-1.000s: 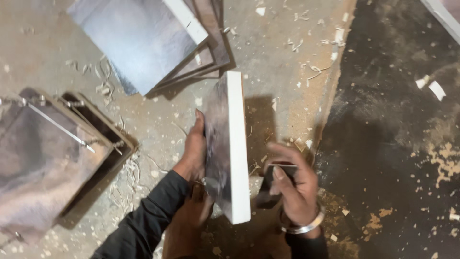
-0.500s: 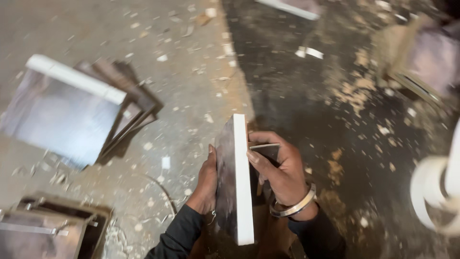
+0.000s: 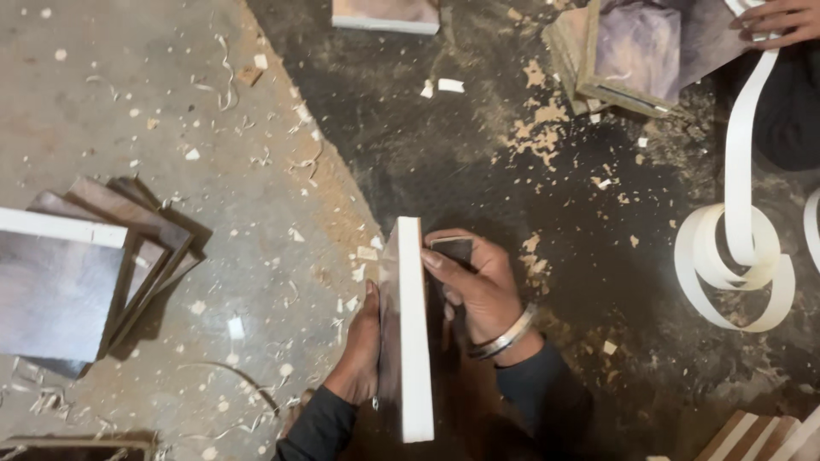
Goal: The person sits on the workshop floor and uses a small hand blade to trim the white edge strip off decorative laminated boards, working on one board at a time and placing trimmed boards onto stacks of finished boards beside them.
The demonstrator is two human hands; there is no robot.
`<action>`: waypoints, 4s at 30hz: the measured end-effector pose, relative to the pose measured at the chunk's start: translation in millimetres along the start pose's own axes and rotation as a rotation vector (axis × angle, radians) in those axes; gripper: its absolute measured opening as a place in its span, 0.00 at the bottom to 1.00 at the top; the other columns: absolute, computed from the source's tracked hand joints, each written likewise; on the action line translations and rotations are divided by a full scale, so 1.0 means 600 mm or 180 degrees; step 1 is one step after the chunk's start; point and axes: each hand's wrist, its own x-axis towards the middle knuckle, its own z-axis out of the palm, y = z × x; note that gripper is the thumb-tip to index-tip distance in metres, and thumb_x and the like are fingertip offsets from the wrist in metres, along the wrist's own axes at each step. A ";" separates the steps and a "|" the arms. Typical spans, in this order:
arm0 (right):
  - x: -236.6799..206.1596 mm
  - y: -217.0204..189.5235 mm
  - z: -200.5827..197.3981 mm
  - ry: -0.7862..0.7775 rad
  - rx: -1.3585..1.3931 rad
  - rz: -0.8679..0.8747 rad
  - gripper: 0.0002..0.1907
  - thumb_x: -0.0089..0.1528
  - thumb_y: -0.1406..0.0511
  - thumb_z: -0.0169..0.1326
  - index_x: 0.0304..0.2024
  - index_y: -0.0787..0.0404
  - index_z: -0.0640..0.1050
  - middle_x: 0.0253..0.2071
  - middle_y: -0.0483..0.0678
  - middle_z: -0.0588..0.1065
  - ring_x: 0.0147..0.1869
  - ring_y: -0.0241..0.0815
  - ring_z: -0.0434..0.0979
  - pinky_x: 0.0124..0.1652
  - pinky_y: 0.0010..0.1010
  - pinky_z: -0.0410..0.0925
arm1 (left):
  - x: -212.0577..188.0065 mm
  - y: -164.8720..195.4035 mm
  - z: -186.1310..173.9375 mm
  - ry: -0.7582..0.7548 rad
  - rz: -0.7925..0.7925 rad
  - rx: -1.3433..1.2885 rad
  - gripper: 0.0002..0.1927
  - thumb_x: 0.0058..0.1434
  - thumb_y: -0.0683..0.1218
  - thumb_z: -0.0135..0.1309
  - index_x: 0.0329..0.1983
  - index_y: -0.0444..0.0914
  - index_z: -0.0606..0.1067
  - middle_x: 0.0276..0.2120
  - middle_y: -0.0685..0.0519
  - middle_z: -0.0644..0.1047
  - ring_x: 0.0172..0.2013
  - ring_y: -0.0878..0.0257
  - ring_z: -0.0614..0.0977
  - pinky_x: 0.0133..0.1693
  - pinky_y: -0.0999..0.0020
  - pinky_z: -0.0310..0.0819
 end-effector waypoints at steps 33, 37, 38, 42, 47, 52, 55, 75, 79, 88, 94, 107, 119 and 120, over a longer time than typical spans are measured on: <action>-0.004 0.031 -0.049 -0.0080 0.0271 -0.0006 0.22 0.58 0.62 0.65 0.51 0.68 0.80 0.36 0.45 0.80 0.41 0.33 0.78 0.44 0.25 0.69 | 0.162 0.086 0.032 0.0031 0.0529 -0.0311 0.26 0.74 0.56 0.42 0.64 0.32 0.70 0.36 0.46 0.77 0.31 0.57 0.75 0.36 0.56 0.67; 0.016 0.033 -0.072 -0.0244 -0.0035 -0.0202 0.25 0.57 0.59 0.66 0.52 0.67 0.79 0.38 0.47 0.81 0.43 0.36 0.81 0.47 0.29 0.73 | 0.206 0.113 0.013 0.0290 0.0943 -0.0323 0.26 0.75 0.54 0.45 0.65 0.31 0.71 0.37 0.45 0.77 0.32 0.55 0.73 0.38 0.54 0.64; 0.019 0.033 -0.077 -0.0239 -0.0067 -0.0239 0.25 0.57 0.59 0.66 0.52 0.67 0.79 0.39 0.48 0.81 0.44 0.36 0.81 0.47 0.29 0.73 | 0.212 0.120 0.006 0.0392 0.1068 -0.0326 0.25 0.75 0.53 0.45 0.65 0.30 0.71 0.38 0.45 0.77 0.32 0.55 0.73 0.38 0.54 0.63; 0.029 0.035 -0.088 -0.0078 -0.0177 -0.0423 0.25 0.56 0.62 0.68 0.52 0.67 0.79 0.39 0.47 0.80 0.43 0.34 0.79 0.46 0.28 0.72 | 0.216 0.126 -0.025 0.0818 0.1451 -0.0281 0.25 0.76 0.51 0.48 0.66 0.29 0.72 0.40 0.43 0.78 0.33 0.53 0.71 0.40 0.52 0.60; 0.052 0.039 -0.085 0.0222 -0.0210 -0.0643 0.22 0.55 0.68 0.67 0.51 0.67 0.80 0.40 0.45 0.81 0.42 0.31 0.79 0.44 0.26 0.74 | 0.190 0.102 -0.070 0.0938 0.1874 -0.0323 0.24 0.76 0.48 0.51 0.67 0.27 0.73 0.42 0.41 0.78 0.34 0.51 0.69 0.41 0.49 0.56; 0.082 0.040 -0.102 0.0542 -0.0628 -0.0729 0.19 0.57 0.69 0.63 0.51 0.67 0.80 0.39 0.45 0.82 0.41 0.31 0.79 0.41 0.25 0.74 | 0.112 0.076 -0.052 0.0639 0.1661 -0.1050 0.22 0.70 0.49 0.49 0.63 0.31 0.72 0.46 0.44 0.81 0.42 0.54 0.77 0.48 0.54 0.67; 0.095 0.040 -0.110 0.0659 -0.1018 -0.0869 0.18 0.58 0.70 0.62 0.50 0.67 0.80 0.39 0.45 0.81 0.40 0.31 0.79 0.40 0.26 0.74 | 0.078 0.095 -0.019 0.0462 0.1700 -0.1294 0.21 0.68 0.49 0.47 0.61 0.35 0.70 0.51 0.49 0.80 0.50 0.58 0.81 0.52 0.59 0.74; 0.104 0.089 -0.185 0.1088 -0.1388 -0.1162 0.18 0.62 0.66 0.60 0.55 0.64 0.77 0.38 0.45 0.82 0.35 0.27 0.78 0.31 0.20 0.69 | 0.124 0.116 -0.065 0.0752 0.2064 -0.1835 0.09 0.72 0.41 0.47 0.54 0.40 0.67 0.53 0.53 0.75 0.58 0.62 0.75 0.63 0.62 0.66; 0.093 0.107 -0.210 0.1395 -0.1301 -0.0710 0.25 0.61 0.67 0.57 0.61 0.61 0.70 0.37 0.44 0.83 0.31 0.27 0.76 0.27 0.21 0.68 | 0.126 0.158 -0.045 0.0755 0.2111 -0.1725 0.19 0.69 0.41 0.43 0.63 0.41 0.62 0.59 0.51 0.73 0.59 0.58 0.75 0.63 0.55 0.67; 0.082 0.092 -0.215 0.1568 -0.1251 -0.0775 0.24 0.61 0.69 0.57 0.60 0.62 0.71 0.31 0.39 0.78 0.24 0.27 0.68 0.22 0.21 0.62 | 0.178 0.221 0.012 0.0238 0.2406 0.0963 0.15 0.68 0.48 0.55 0.51 0.32 0.75 0.42 0.50 0.80 0.41 0.62 0.79 0.45 0.64 0.74; 0.072 0.106 -0.187 0.1183 -0.1370 -0.0494 0.22 0.61 0.69 0.59 0.58 0.62 0.75 0.28 0.42 0.75 0.25 0.27 0.66 0.22 0.23 0.59 | 0.139 0.100 -0.024 0.0137 0.1381 0.0684 0.16 0.68 0.52 0.51 0.44 0.34 0.76 0.32 0.48 0.80 0.29 0.62 0.81 0.35 0.66 0.77; 0.049 0.016 -0.079 -0.0012 -0.2682 -0.0988 0.12 0.58 0.62 0.63 0.45 0.55 0.82 0.39 0.47 0.85 0.40 0.40 0.86 0.41 0.32 0.75 | -0.025 0.134 -0.005 -0.0344 0.2037 0.2175 0.15 0.66 0.54 0.49 0.47 0.39 0.76 0.34 0.56 0.78 0.35 0.67 0.78 0.39 0.69 0.74; -0.061 -0.289 0.062 -0.2674 -0.4107 -0.1715 0.28 0.54 0.52 0.64 0.54 0.53 0.76 0.41 0.52 0.81 0.43 0.50 0.83 0.43 0.41 0.74 | -0.431 0.307 0.069 -0.0303 0.1251 0.5612 0.45 0.52 0.71 0.56 0.72 0.50 0.65 0.62 0.48 0.72 0.57 0.53 0.80 0.57 0.59 0.75; -0.074 -0.303 0.073 -0.2733 -0.4300 -0.1895 0.29 0.53 0.51 0.65 0.53 0.54 0.76 0.41 0.53 0.81 0.43 0.52 0.82 0.43 0.43 0.73 | -0.460 0.311 0.079 -0.0220 0.1392 0.5765 0.47 0.51 0.71 0.58 0.72 0.50 0.64 0.61 0.48 0.73 0.57 0.53 0.79 0.57 0.58 0.74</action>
